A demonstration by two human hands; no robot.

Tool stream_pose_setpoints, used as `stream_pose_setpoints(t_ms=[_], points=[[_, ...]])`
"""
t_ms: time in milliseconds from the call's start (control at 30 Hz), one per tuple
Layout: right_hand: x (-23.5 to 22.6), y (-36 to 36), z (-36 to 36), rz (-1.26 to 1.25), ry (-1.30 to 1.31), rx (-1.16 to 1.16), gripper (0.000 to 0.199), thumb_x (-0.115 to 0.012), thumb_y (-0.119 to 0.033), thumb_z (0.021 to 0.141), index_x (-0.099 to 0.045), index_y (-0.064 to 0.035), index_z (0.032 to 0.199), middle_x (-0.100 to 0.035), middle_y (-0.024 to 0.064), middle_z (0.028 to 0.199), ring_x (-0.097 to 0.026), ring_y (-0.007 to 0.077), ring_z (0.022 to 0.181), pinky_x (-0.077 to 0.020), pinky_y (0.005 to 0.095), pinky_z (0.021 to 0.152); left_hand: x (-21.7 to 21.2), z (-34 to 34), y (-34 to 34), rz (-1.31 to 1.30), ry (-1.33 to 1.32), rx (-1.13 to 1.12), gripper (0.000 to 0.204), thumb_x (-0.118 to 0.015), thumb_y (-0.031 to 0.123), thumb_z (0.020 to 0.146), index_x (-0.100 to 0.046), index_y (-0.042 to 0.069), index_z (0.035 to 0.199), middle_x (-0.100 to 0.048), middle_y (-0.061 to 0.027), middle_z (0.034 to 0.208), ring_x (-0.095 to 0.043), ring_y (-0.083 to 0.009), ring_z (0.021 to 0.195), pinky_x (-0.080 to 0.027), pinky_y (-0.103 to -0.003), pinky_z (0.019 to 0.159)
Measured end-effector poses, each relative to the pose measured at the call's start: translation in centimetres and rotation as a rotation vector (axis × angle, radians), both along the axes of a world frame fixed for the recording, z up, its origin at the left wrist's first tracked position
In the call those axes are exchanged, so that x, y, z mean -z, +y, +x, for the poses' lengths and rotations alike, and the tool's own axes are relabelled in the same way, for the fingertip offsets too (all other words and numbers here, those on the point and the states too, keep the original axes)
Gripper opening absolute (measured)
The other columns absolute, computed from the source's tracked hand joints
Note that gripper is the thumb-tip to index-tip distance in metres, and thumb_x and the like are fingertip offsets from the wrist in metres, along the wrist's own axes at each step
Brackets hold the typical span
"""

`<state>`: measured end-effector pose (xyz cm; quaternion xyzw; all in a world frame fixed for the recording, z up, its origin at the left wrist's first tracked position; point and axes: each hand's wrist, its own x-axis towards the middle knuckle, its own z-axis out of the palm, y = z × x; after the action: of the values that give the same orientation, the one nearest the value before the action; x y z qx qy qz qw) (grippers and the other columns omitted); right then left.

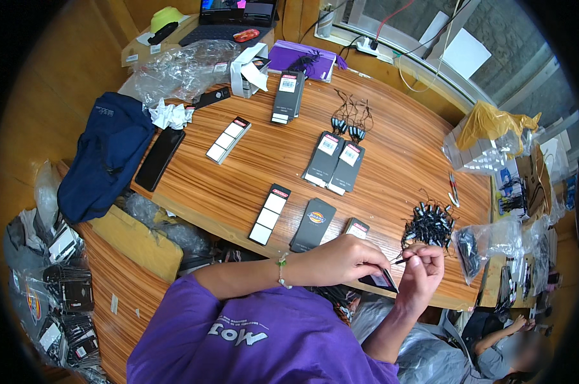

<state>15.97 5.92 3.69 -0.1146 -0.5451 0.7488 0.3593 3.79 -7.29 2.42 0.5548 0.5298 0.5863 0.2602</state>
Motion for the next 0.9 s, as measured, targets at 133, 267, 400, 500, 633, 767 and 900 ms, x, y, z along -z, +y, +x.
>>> stream_pose_setpoints(t_ms=[133, 267, 400, 500, 633, 767, 900], points=[[0.1, 1.6, 0.1, -0.178, 0.108, -0.029, 0.02, -0.06, 0.0, 0.078, -0.05, -0.0054, 0.094, -0.058, 0.0084, 0.081, -0.052, 0.017, 0.077, -0.0393, 0.0326, 0.08, 0.1, -0.3, -0.8, -0.046, 0.018, -0.003, 0.016, -0.062, 0.008, 0.077, -0.065, 0.003, 0.092, -0.065, -0.0111, 0.085, -0.063, -0.0248, 0.075, -0.049, -0.031, 0.066], [-1.0, 2.8, -0.1, -0.276, 0.173, -0.035, 0.028, -0.058, -0.003, 0.08, -0.047, -0.0107, 0.104, -0.055, 0.0034, 0.079, -0.05, 0.0157, 0.08, -0.0376, 0.0362, 0.084, 0.1, -1.0, -1.8, -0.102, 0.023, -0.045, 0.016, -0.061, 0.006, 0.077, -0.065, 0.003, 0.093, -0.065, -0.012, 0.089, -0.063, -0.0247, 0.078, -0.049, -0.03, 0.069], [-2.9, 2.5, -1.1, -0.509, 0.321, -0.088, 0.031, -0.054, -0.002, 0.083, -0.045, -0.0095, 0.111, -0.05, 0.0014, 0.081, -0.047, 0.0134, 0.076, -0.0383, 0.0336, 0.08, 0.3, -1.5, -2.4, -0.157, 0.037, -0.078, 0.017, -0.061, 0.006, 0.077, -0.065, 0.003, 0.094, -0.065, -0.0128, 0.093, -0.063, -0.0242, 0.081, -0.05, -0.029, 0.071], [-3.4, 3.0, -1.7, -0.672, 0.49, -0.303, 0.033, -0.051, 0.0, 0.083, -0.042, -0.0055, 0.115, -0.046, 0.0011, 0.081, -0.044, 0.0111, 0.071, -0.0375, 0.0294, 0.072, 0.2, -1.6, -2.7, -0.168, 0.055, -0.083, 0.018, -0.061, 0.006, 0.077, -0.065, 0.004, 0.095, -0.065, -0.0125, 0.093, -0.063, -0.0237, 0.081, -0.049, -0.029, 0.071], [-4.6, 2.7, -2.1, -0.692, 0.569, -0.406, 0.035, -0.049, 0.0, 0.085, -0.039, -0.0026, 0.118, -0.044, 0.0027, 0.078, -0.04, 0.0092, 0.063, -0.0336, 0.0227, 0.059, 0.4, -1.5, -3.1, -0.215, -0.027, -0.022, 0.018, -0.061, 0.007, 0.079, -0.065, 0.003, 0.096, -0.065, -0.0116, 0.092, -0.063, -0.0213, 0.08, -0.049, -0.028, 0.07], [-5.1, 1.6, -2.2, -0.357, 0.469, -0.287, 0.029, -0.053, -0.005, 0.083, -0.042, -0.0041, 0.11, -0.045, 0.0028, 0.07, -0.038, 0.0086, 0.058, -0.0314, 0.022, 0.052, -0.1, -2.1, -3.6, -0.204, -0.065, -0.155, 0.015, -0.061, 0.004, 0.08, -0.064, 0.001, 0.094, -0.064, -0.0093, 0.094, -0.061, -0.0143, 0.083, -0.048, -0.024, 0.069], [-4.3, -0.6, -2.7, -0.024, 0.226, -0.185, 0.027, -0.055, -0.001, 0.077, -0.043, -0.0031, 0.101, -0.047, 0.0013, 0.064, -0.043, 0.009, 0.057, -0.033, 0.0212, 0.051, -0.5, -4.2, -4.1, -0.062, -0.27, -0.433, 0.018, -0.059, -0.003, 0.079, -0.061, -0.003, 0.097, -0.057, -0.0098, 0.109, -0.058, -0.0125, 0.089, -0.05, -0.021, 0.073]])
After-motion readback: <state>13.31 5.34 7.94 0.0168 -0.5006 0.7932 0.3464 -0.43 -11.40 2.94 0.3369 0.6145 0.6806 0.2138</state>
